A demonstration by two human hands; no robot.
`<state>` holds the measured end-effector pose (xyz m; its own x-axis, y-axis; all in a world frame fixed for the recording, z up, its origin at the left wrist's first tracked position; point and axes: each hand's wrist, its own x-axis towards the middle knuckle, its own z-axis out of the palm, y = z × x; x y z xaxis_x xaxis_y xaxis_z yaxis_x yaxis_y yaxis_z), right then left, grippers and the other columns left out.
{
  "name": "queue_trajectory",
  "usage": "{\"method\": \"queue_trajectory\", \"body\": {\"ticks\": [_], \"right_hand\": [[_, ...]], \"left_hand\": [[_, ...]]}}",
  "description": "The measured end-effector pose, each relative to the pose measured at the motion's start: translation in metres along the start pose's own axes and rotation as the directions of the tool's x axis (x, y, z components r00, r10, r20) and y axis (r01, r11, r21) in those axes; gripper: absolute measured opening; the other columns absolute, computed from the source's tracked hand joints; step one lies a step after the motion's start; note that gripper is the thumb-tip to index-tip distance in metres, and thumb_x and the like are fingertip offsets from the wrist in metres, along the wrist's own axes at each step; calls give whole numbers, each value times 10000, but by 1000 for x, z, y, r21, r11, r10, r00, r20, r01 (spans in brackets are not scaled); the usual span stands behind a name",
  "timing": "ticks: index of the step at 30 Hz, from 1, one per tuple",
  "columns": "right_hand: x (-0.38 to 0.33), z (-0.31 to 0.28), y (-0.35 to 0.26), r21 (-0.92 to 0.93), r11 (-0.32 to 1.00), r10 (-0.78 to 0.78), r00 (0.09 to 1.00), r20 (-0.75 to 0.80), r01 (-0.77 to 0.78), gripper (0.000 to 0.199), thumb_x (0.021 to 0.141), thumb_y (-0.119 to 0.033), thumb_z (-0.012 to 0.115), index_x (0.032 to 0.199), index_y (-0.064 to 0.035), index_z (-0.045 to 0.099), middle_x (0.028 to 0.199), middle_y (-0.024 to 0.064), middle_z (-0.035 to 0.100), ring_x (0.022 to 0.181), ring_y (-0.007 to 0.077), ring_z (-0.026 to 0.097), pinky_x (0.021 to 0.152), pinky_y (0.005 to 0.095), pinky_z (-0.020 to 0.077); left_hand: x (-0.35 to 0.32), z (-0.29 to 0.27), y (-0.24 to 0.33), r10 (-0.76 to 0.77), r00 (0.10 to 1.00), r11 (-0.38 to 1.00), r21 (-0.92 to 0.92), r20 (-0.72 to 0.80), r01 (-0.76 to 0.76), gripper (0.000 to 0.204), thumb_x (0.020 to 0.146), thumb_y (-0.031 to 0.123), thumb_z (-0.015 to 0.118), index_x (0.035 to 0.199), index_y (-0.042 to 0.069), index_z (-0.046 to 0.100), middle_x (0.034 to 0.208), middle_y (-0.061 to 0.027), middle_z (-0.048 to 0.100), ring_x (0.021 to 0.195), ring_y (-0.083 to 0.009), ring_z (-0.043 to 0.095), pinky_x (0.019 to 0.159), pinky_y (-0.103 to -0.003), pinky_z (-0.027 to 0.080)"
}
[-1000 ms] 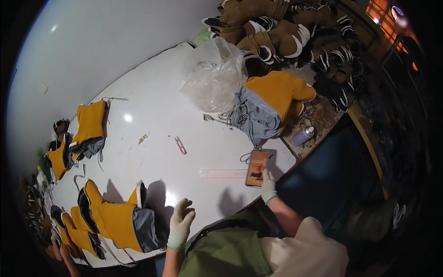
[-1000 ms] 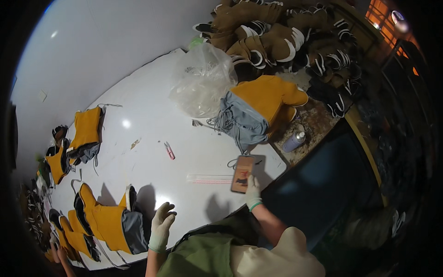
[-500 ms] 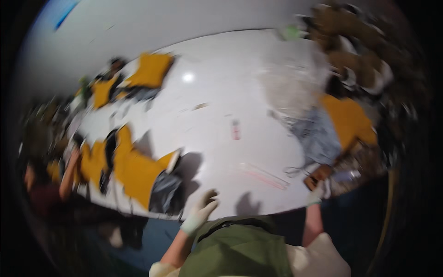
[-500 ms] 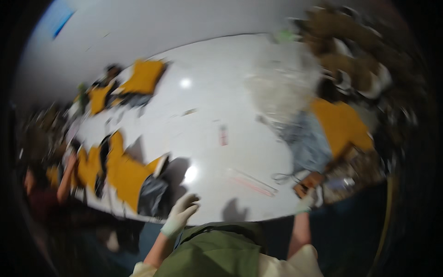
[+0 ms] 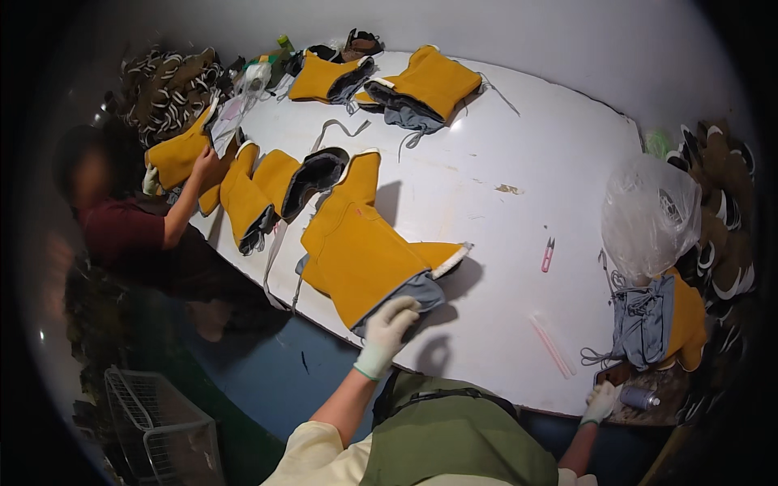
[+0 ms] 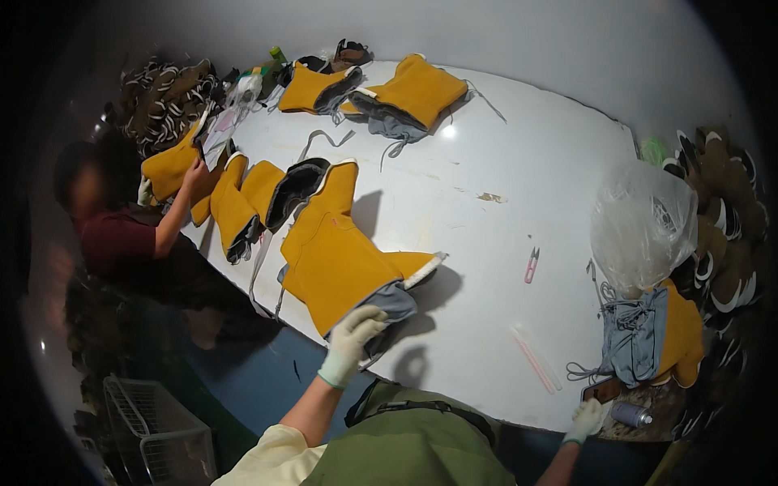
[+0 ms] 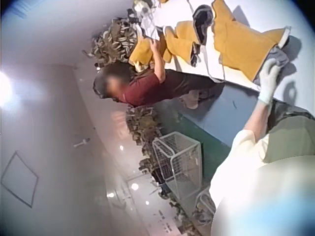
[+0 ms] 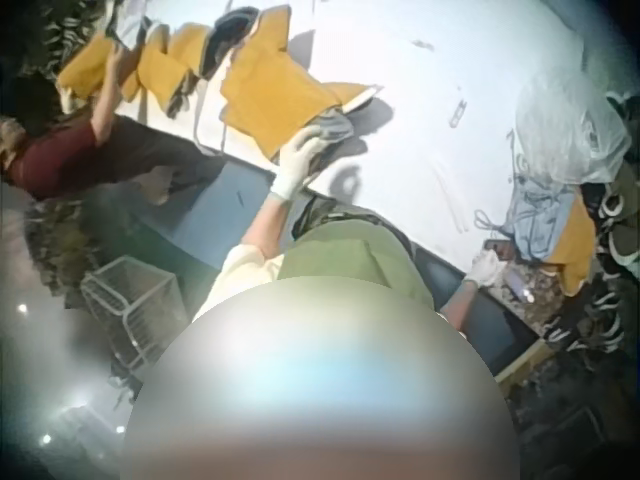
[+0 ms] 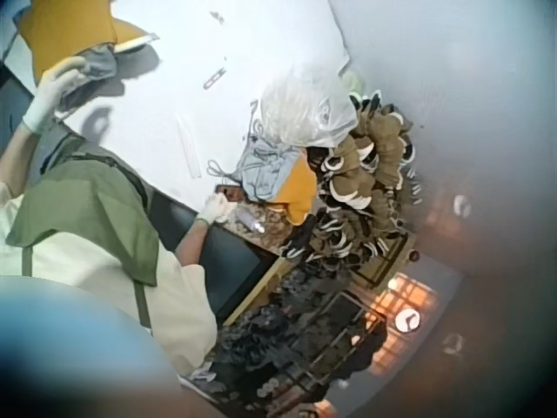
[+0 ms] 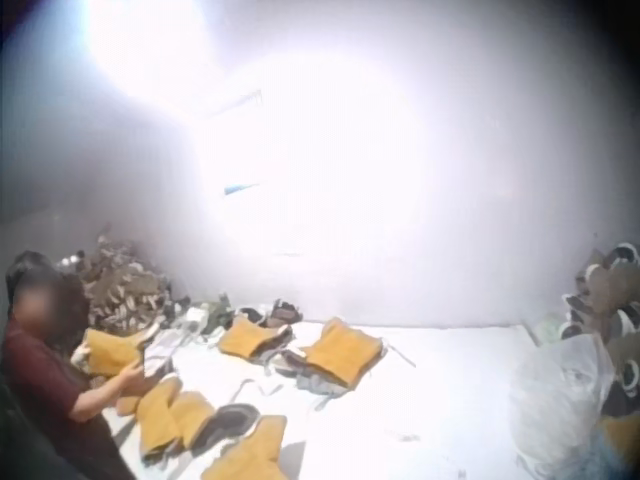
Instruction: The person handles yellow and gray shoe uppers at a workbench, aligning edges and inserting small white tags into the fabric. They repeatedly pick up, fold, and place the uppers on the table while another worker performs similar actions nearby.
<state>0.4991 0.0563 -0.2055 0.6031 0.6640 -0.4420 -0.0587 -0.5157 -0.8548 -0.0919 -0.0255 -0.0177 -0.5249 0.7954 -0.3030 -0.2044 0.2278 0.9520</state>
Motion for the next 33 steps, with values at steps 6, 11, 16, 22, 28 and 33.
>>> {"method": "queue_trajectory", "body": {"ticks": [6,11,16,22,28,33], "right_hand": [[-186,238,-102,-103,976,-93,800,593,189,276,952,-233,587,1167,-61,568,814,23,588,551,67,476,452,209,370],[-345,390,-162,17,451,-325,147,934,892,359,900,-217,621,1182,-2,568,1015,102,640,928,222,637,841,309,504],[-381,479,-143,-6,158,-316,57,947,987,551,833,-377,685,1235,-25,551,1196,184,595,1106,355,579,959,395,464],[-371,503,-138,-246,332,-22,268,963,911,829,747,-474,720,1374,2,460,1283,210,578,1156,327,583,1004,361,438],[-371,501,-137,-187,490,-20,226,974,851,816,724,-412,756,1354,26,477,1268,212,592,1163,311,585,1017,343,429],[-371,487,-140,-58,555,-156,172,973,830,768,732,-334,770,1340,43,489,1272,211,587,1161,295,585,1012,349,435]], "left_hand": [[38,-115,-24,80,885,963,-192,-459,-187,303,913,25,562,1207,-49,566,1120,-102,632,956,-179,620,871,-296,503],[54,-166,-43,-98,880,973,-229,-465,-13,439,919,63,576,1325,-66,468,1240,-150,572,1104,-206,570,932,-299,468],[72,-179,-76,-153,917,966,-253,-369,60,546,908,94,595,1384,-76,388,1333,-203,514,1196,-252,531,984,-325,443],[79,-169,-79,-170,959,938,-336,-226,87,533,899,69,586,1369,-83,386,1312,-193,538,1180,-239,543,1005,-326,426],[89,-159,-66,-181,972,882,-462,-149,94,457,886,24,569,1315,-74,444,1261,-163,573,1156,-225,559,1003,-323,423],[78,-156,-53,-96,985,856,-517,-144,8,430,874,-10,559,1290,-55,459,1199,-134,602,1090,-222,598,925,-320,479]]}}
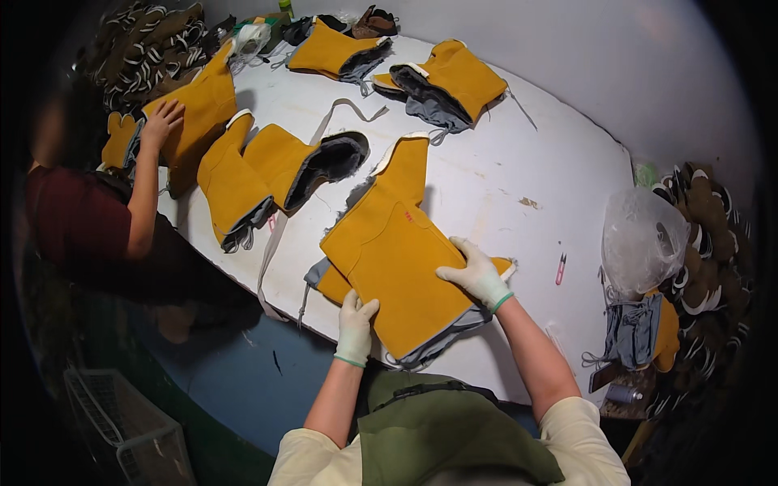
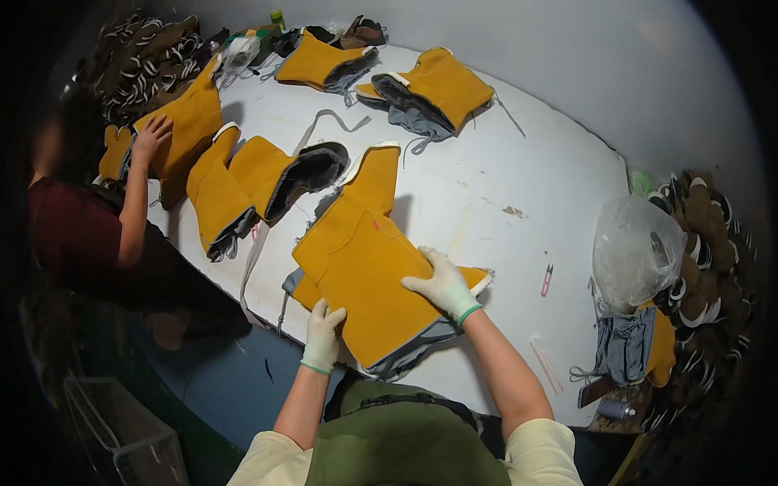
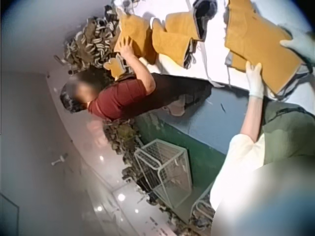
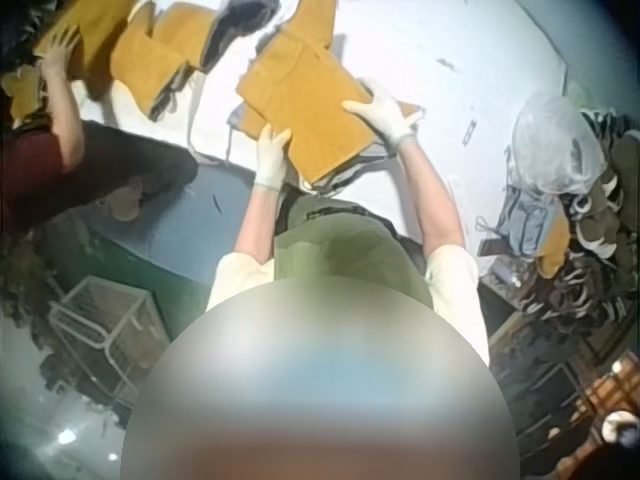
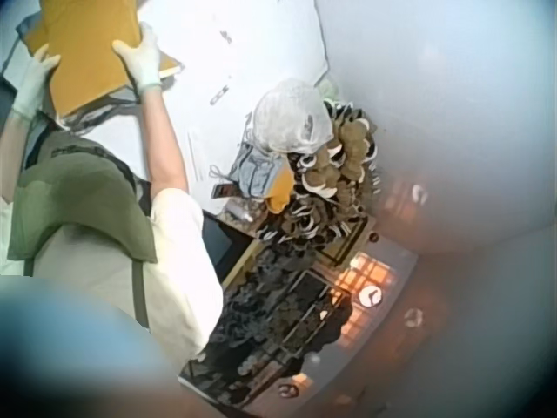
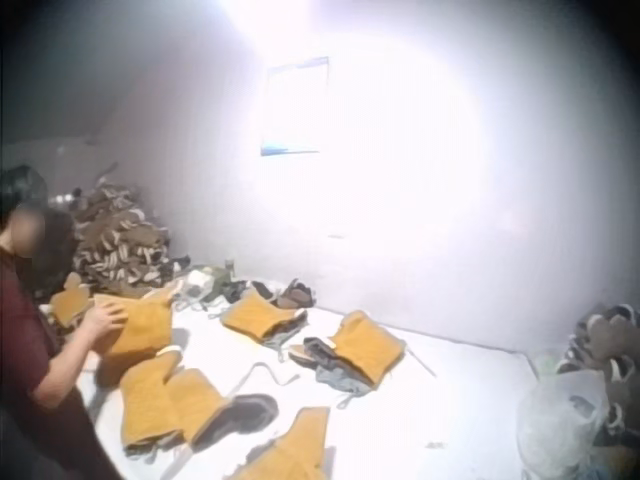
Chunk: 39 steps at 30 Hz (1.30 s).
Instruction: The person handles yellow and gray shoe uppers at a workbench, aligning edges and inserting small white tags into the fabric. They repeatedly pick up, fold, and place the uppers on the table while another worker performs similar actions nearby.
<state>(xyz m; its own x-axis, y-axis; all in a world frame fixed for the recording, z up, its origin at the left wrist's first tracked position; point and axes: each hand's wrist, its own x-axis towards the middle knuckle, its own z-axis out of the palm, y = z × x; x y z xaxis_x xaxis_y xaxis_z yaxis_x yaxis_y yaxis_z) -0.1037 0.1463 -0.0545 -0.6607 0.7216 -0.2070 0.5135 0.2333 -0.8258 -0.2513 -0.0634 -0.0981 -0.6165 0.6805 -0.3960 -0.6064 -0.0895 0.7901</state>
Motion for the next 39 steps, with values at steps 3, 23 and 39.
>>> {"method": "queue_trajectory", "body": {"ticks": [3,23,39], "right_hand": [[-20,-21,-12,100,995,29,999,-22,-27,689,774,-281,746,1324,55,502,1267,183,592,1148,246,583,991,333,443],[-168,-104,103,675,736,192,937,-291,59,474,999,-291,523,1358,15,477,1250,60,595,1085,141,572,925,281,453],[-147,-79,41,684,727,276,886,-372,61,320,940,-98,573,1233,29,547,1148,62,635,991,131,597,879,273,473]], "left_hand": [[-23,23,14,26,1000,1000,-5,6,-26,416,865,-19,567,1267,-43,463,1179,-136,608,1041,-217,622,865,-303,510],[-77,143,8,-189,694,637,625,695,-452,799,859,315,664,1478,24,250,1376,-255,456,1179,-413,530,968,-432,452],[-35,116,0,-193,871,877,478,451,-53,749,875,329,678,1414,-69,342,1302,-226,564,1213,-295,545,1012,-367,422]]}}
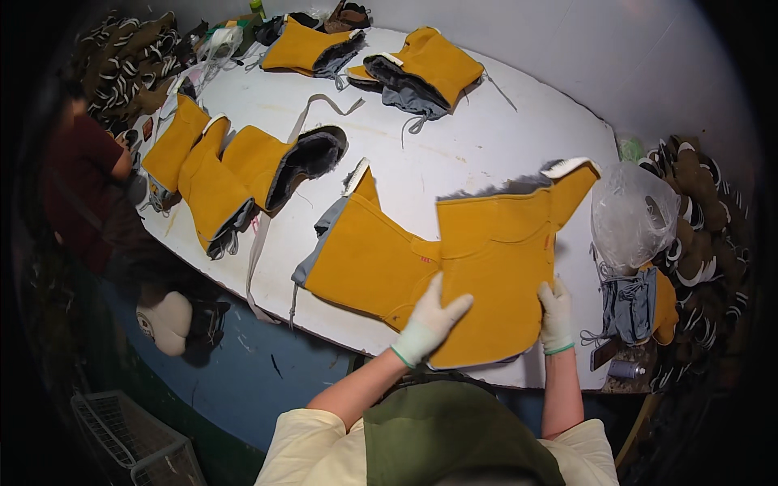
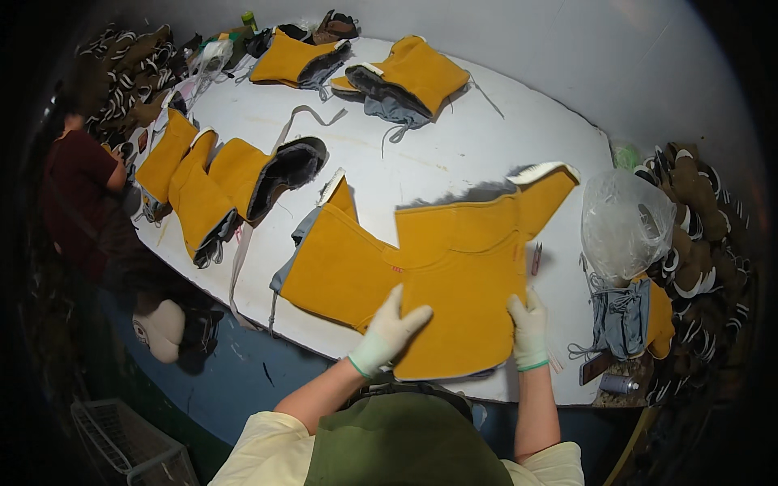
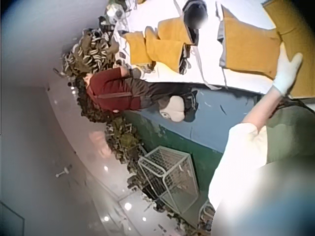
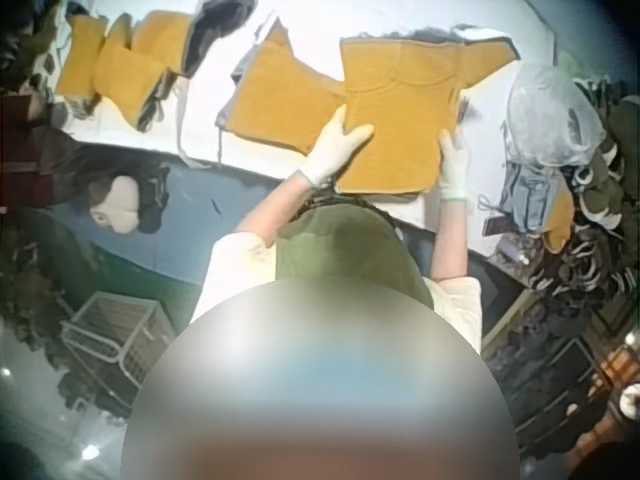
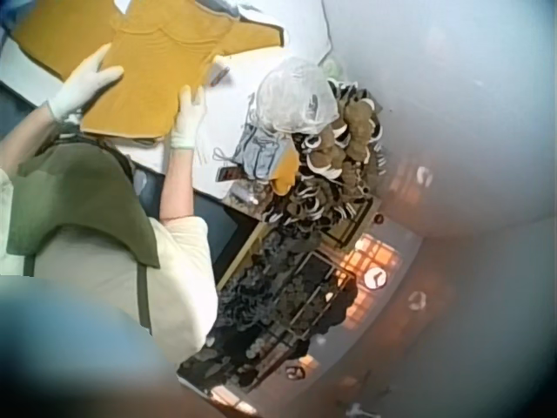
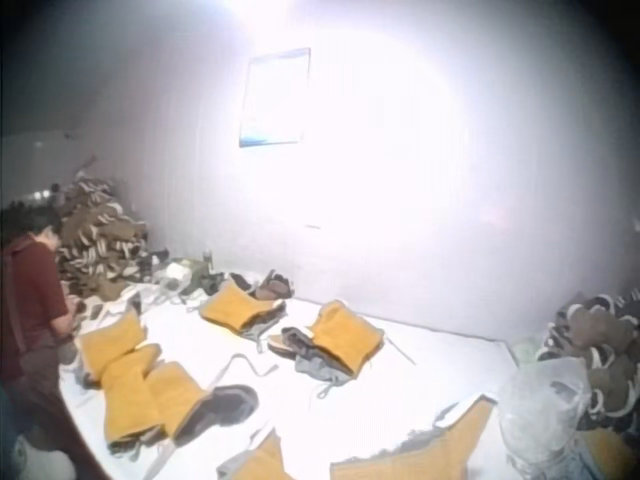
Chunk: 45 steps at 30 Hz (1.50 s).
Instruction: The person handles yellow and gray shoe uppers at a workbench, aligning edges and inserting small white tags into the fabric. They repeatedly pick up, fold, and place the uppers on the table while another worker performs similar actions nearby.
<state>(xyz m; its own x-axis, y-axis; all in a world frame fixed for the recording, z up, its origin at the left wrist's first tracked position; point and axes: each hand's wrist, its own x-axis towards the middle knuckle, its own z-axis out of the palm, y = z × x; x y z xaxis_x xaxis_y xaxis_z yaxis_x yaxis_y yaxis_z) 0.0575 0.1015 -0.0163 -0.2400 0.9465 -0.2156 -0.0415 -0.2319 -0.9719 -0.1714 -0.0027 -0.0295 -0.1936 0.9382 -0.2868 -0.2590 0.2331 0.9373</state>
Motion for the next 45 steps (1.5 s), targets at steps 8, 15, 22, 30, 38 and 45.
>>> {"method": "queue_trajectory", "body": {"ticks": [8,15,22,30,38,45], "right_hand": [[-5,101,-1,-176,984,7,979,204,30,311,950,-109,525,1233,21,540,1136,58,611,997,125,589,896,284,473],[28,91,28,-729,634,-172,966,191,257,414,861,-239,665,1190,0,586,1141,148,612,970,274,622,896,372,484],[32,76,55,-850,494,-354,935,-6,182,564,754,-287,756,1212,-28,556,1172,145,520,1027,290,561,880,383,483],[53,98,70,-912,320,-379,917,126,258,534,726,-253,751,1182,-38,576,1347,181,464,1161,351,502,967,438,451],[108,71,71,-685,514,-415,848,328,516,252,744,-99,686,988,-34,675,1203,132,596,1085,317,570,927,390,484],[127,72,58,-605,639,-324,880,348,475,184,748,-99,678,922,-42,699,1133,110,644,1026,282,621,883,354,510]], "left_hand": [[10,-101,15,44,913,998,58,-405,-22,789,878,384,695,1314,-204,403,1313,-278,523,1237,-298,501,1046,-340,383],[-30,-178,21,157,862,987,57,-481,-148,370,944,261,626,1145,-50,616,1051,-74,664,911,-141,597,812,-266,481],[-88,-262,12,185,690,981,88,-700,-173,362,996,305,554,1076,-38,637,982,-50,665,827,-125,604,741,-275,498],[-107,-304,1,184,697,983,116,-693,-144,421,995,388,534,1051,-14,646,955,-25,661,823,-111,601,727,-270,494],[-70,-320,70,288,921,770,635,-261,-61,428,873,385,618,821,-39,608,646,-7,529,620,-91,481,579,-273,419],[44,-226,140,-97,966,491,856,238,-162,393,775,367,691,822,-22,669,655,-188,590,598,-235,571,617,-354,481]]}}
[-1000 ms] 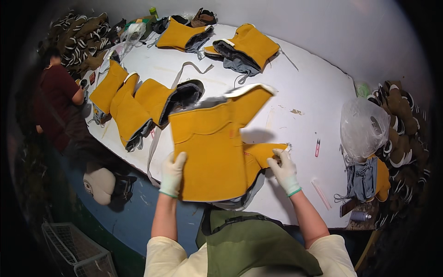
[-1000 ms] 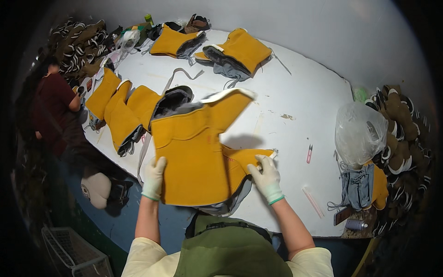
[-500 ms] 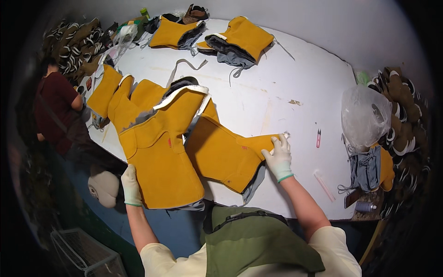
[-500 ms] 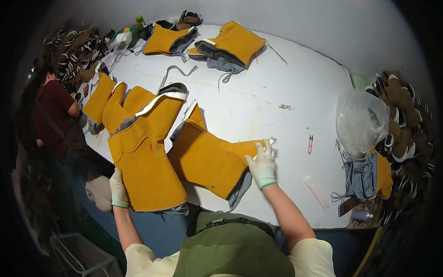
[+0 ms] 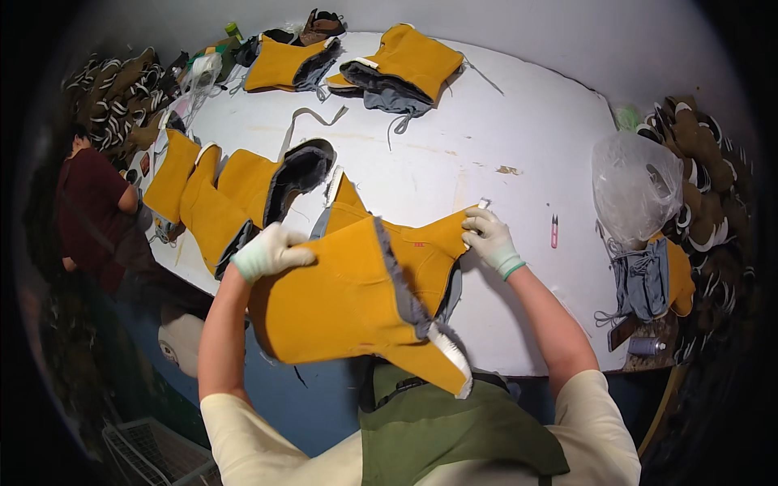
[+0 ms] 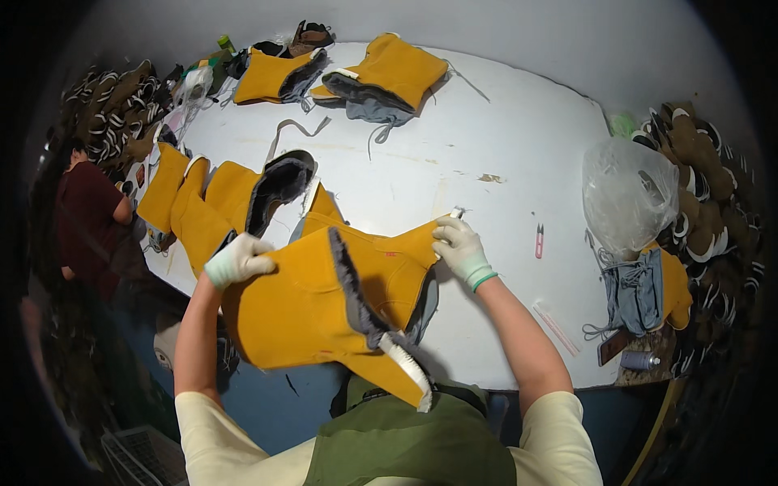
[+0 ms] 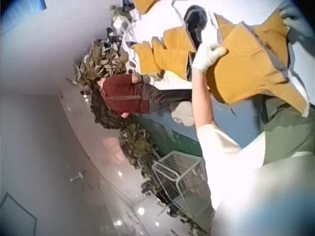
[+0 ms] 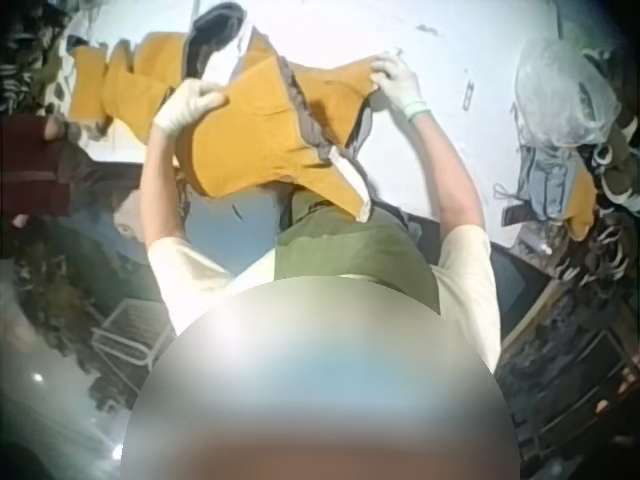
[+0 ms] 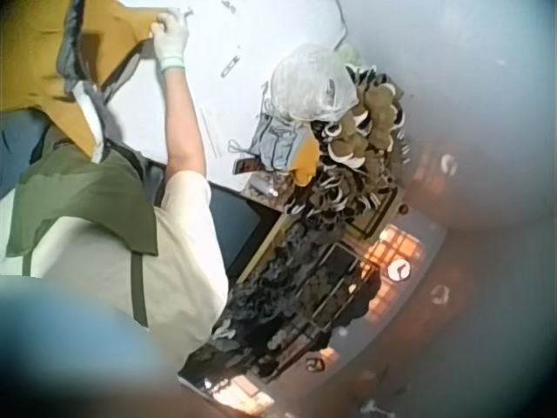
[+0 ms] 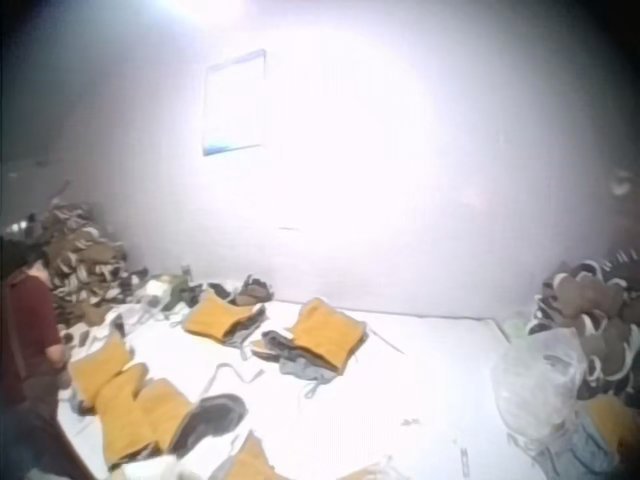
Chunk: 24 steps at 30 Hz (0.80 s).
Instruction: The person handles yellow and gray shoe uppers at a workbench, aligning edges and inserting small white tags into the fabric. They repeatedly pick up, fold, and place the uppers on the table while another worker performs similar actions nearby.
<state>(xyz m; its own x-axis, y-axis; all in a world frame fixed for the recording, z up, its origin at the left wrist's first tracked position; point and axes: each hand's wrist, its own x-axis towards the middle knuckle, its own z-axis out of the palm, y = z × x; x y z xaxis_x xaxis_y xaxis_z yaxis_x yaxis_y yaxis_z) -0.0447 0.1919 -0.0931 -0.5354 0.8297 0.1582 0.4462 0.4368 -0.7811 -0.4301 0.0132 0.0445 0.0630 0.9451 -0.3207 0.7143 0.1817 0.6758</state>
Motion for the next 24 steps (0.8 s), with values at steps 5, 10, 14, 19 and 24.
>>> {"method": "queue_trajectory", "body": {"ticks": [5,10,14,19,24], "right_hand": [[4,1,8,2,1000,21,1000,14,-21,201,748,-87,685,943,-38,698,1154,101,634,974,246,628,855,330,519],[1,2,9,-8,999,37,998,41,-37,229,756,-62,693,982,-28,691,1197,87,615,931,187,632,831,291,519],[-1,-3,0,-2,1000,24,1000,19,-24,205,767,-124,685,956,-44,696,1142,107,636,1012,268,620,878,341,515],[-2,-14,-29,175,941,274,955,114,-291,288,795,-154,684,1057,-35,671,1236,114,595,1036,261,616,892,340,505],[-12,-12,-14,77,982,169,985,40,-172,376,817,-193,683,1153,-31,634,1303,120,558,1017,243,616,889,322,497]], "left_hand": [[88,2,24,67,988,974,208,137,-95,467,845,468,652,854,5,708,700,-184,637,658,-258,629,662,-360,500],[133,18,27,93,970,987,110,227,-120,498,865,477,654,836,-20,683,653,-160,602,613,-235,581,631,-357,481],[130,12,11,80,979,992,82,186,-97,449,849,420,637,821,-27,669,653,-167,600,609,-226,561,646,-352,485],[66,-19,-56,-170,936,932,-359,-307,52,307,898,224,546,673,29,472,661,62,405,651,-65,382,565,-287,379],[-11,21,-96,-488,788,397,-899,-375,-182,634,963,532,504,1251,-31,552,1157,-92,652,978,-220,658,839,-334,540]]}}
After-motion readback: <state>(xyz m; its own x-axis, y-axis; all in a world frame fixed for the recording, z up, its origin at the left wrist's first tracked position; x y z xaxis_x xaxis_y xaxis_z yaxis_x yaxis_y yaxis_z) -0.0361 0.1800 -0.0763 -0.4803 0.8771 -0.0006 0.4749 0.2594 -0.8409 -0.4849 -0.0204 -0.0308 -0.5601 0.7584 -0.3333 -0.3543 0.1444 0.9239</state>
